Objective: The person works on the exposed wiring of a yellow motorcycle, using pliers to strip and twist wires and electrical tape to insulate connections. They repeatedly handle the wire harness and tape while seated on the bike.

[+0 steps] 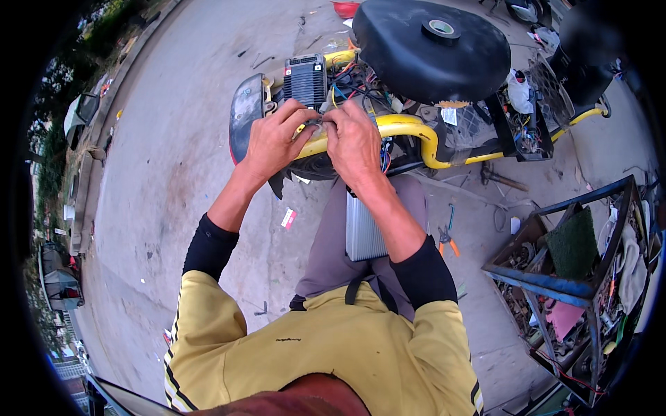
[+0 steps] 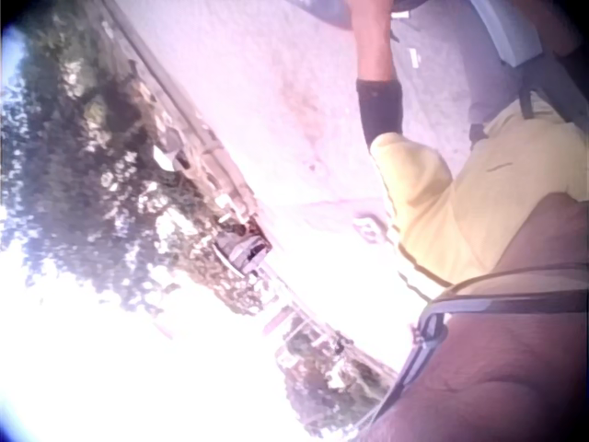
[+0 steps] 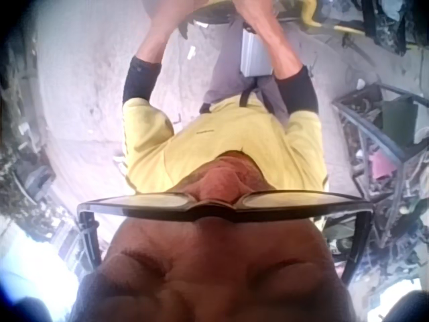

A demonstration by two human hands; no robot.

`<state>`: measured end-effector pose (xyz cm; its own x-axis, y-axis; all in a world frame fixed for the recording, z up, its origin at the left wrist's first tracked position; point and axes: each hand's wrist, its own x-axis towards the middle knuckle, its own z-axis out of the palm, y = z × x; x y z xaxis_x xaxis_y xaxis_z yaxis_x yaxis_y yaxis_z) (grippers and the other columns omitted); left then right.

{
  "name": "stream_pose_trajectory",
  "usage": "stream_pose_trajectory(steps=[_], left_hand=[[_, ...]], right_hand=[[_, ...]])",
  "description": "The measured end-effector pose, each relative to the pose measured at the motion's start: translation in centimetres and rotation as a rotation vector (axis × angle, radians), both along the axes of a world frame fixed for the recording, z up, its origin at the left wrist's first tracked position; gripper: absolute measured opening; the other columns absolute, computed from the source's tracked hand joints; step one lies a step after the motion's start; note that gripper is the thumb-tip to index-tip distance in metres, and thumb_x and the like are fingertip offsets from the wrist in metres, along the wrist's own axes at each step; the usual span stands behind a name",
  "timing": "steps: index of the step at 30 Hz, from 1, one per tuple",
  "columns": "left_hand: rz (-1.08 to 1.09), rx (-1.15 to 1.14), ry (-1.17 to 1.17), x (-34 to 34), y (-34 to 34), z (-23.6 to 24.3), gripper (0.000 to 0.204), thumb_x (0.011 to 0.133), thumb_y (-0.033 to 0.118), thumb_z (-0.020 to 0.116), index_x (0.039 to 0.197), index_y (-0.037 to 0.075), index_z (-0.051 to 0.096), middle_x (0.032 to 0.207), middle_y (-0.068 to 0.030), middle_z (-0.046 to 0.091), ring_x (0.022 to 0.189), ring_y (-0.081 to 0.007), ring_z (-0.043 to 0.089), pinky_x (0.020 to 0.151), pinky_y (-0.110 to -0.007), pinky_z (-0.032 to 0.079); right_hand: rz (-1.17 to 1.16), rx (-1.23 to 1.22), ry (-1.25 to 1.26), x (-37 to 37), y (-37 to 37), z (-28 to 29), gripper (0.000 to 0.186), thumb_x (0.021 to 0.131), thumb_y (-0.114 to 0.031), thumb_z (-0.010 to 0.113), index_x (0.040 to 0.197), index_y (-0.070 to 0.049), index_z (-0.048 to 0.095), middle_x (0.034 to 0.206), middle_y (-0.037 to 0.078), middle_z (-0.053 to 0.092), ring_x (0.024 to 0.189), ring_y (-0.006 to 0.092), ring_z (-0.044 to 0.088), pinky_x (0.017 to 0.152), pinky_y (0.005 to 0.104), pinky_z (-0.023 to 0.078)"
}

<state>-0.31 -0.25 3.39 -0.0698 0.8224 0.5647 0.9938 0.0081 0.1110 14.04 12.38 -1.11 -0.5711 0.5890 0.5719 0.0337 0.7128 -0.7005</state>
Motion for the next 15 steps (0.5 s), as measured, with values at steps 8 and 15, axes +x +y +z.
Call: stream_pose_trajectory(steps=[8,15], left_hand=[[0.069,-0.012,-0.035,0.4,1.1,-0.9,0.013,0.096,0.015,0.076,0.107,0.007,0.074,0.09,-0.0052,0.067,0.076,-0.0249,0.072,0.061,-0.039,0.055],[0.132,-0.396,-1.852,-2.2,2.8,-0.7,0.014,0.103,0.01,0.066,0.093,0.0,0.069,0.073,-0.0014,0.054,0.059,-0.007,0.046,0.051,-0.027,0.034]], right_hand=[[0.013,0.04,-0.023,0.1,-0.1,0.1,0.011,0.091,-0.004,0.077,0.102,-0.002,0.079,0.1,0.015,0.066,0.099,0.0378,0.069,0.087,0.0491,0.055],[0.035,0.028,0.024,1.0,-0.2,0.2,0.01,0.091,-0.002,0.076,0.101,-0.001,0.077,0.1,0.015,0.066,0.098,0.0384,0.069,0.086,0.0487,0.056]])
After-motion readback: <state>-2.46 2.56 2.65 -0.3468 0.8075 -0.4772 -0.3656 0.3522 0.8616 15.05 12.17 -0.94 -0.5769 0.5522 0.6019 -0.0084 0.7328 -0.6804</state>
